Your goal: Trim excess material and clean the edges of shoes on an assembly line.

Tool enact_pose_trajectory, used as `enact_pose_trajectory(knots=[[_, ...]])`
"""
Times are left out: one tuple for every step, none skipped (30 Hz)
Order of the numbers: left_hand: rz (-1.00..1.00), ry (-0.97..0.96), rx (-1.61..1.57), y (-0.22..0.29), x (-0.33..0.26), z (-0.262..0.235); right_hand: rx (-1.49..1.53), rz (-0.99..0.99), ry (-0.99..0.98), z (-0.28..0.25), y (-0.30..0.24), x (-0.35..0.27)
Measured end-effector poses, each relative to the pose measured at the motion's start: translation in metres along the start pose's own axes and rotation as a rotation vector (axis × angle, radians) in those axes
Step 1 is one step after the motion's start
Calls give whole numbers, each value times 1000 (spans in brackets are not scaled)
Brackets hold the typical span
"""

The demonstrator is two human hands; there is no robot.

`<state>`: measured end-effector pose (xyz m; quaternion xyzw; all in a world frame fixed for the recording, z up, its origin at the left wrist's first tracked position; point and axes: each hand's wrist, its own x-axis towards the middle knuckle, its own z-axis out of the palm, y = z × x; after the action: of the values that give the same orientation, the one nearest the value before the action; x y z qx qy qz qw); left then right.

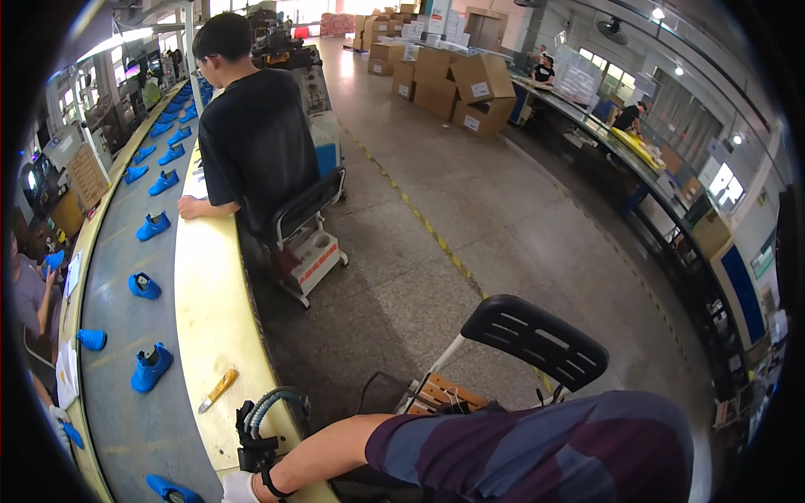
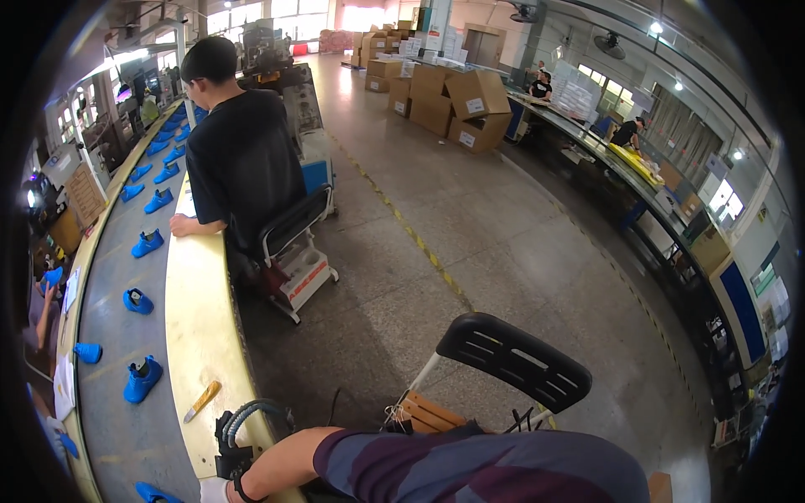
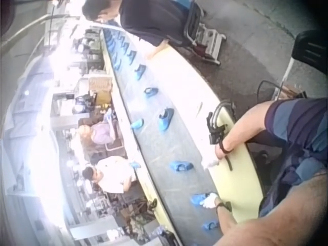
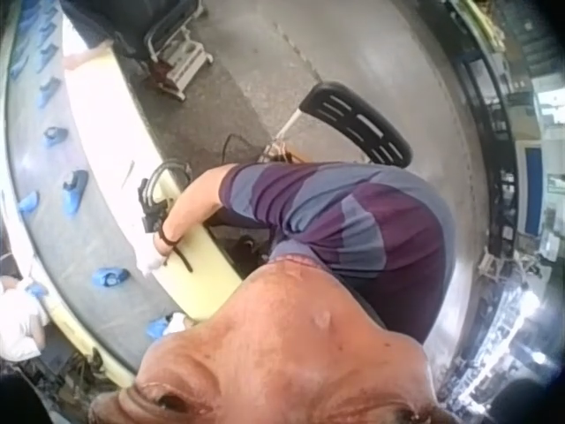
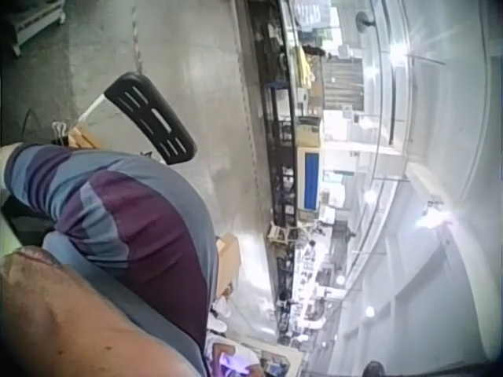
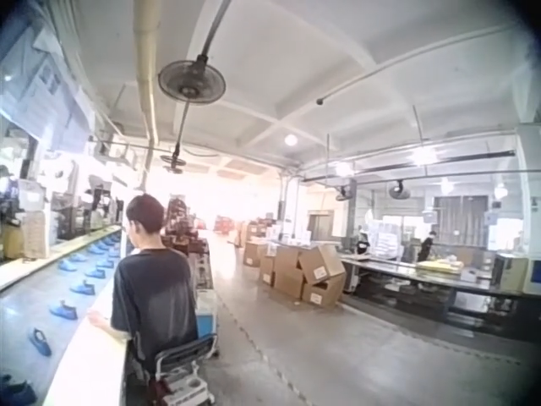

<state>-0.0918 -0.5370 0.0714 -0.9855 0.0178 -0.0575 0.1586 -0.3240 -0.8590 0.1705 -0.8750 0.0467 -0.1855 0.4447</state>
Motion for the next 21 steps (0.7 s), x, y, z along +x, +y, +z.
enact_pose_trajectory(knots=[[8, 55, 56, -7, 5, 6, -233, -116, 32, -5, -8, 2], [-10, 58, 57, -18, 10, 12, -234, -103, -2, -6, -16, 4], [3, 97, 32, -15, 12, 17, -243, -105, -3, -9, -15, 3], [13, 137, 8, -14, 15, 21, -302, -132, 6, -11, -14, 4], [6, 137, 2, -15, 19, 24, -358, -161, 14, -11, -14, 5], [6, 149, 14, -12, 20, 29, -363, -161, 10, -11, -12, 3], [8, 161, 28, -9, 17, 27, -298, -129, 26, -11, -10, 1], [8, 158, 26, -8, 14, 24, -234, -99, 43, -11, -9, -1], [47, 87, -55, 14, -9, -4, -248, -71, 43, -17, 2, -11], [56, 28, -128, 14, -18, -23, -287, -50, 23, -17, 0, -11], [37, 34, -124, 2, -12, -21, -319, -46, 2, -14, -8, -5], [34, 44, -86, -3, -9, -18, -316, -53, -2, -13, -12, -3], [31, 54, -47, -7, -7, -15, -330, -41, -25, -12, -15, -1], [22, 54, -45, -13, -3, -13, -344, -30, -48, -11, -18, 1], [13, 7, -85, -13, -7, -24, -341, -33, -54, -9, -18, 0], [0, -39, -124, -17, -11, -30, -329, -8, -63, -7, -18, 2], [-16, -39, -120, -22, -2, -19, -313, 12, -73, -4, -20, 5], [-50, 0, -74, -33, 10, -20, -302, -14, -78, 5, -26, 10], [-68, 34, -34, -31, 6, -34, -438, -51, 0, 7, -24, 10], [-127, -140, -157, -37, 9, -55, -569, -94, 81, 11, -23, 11], [-133, -150, -156, -25, -11, -69, -568, -95, 69, 6, -19, 6]])
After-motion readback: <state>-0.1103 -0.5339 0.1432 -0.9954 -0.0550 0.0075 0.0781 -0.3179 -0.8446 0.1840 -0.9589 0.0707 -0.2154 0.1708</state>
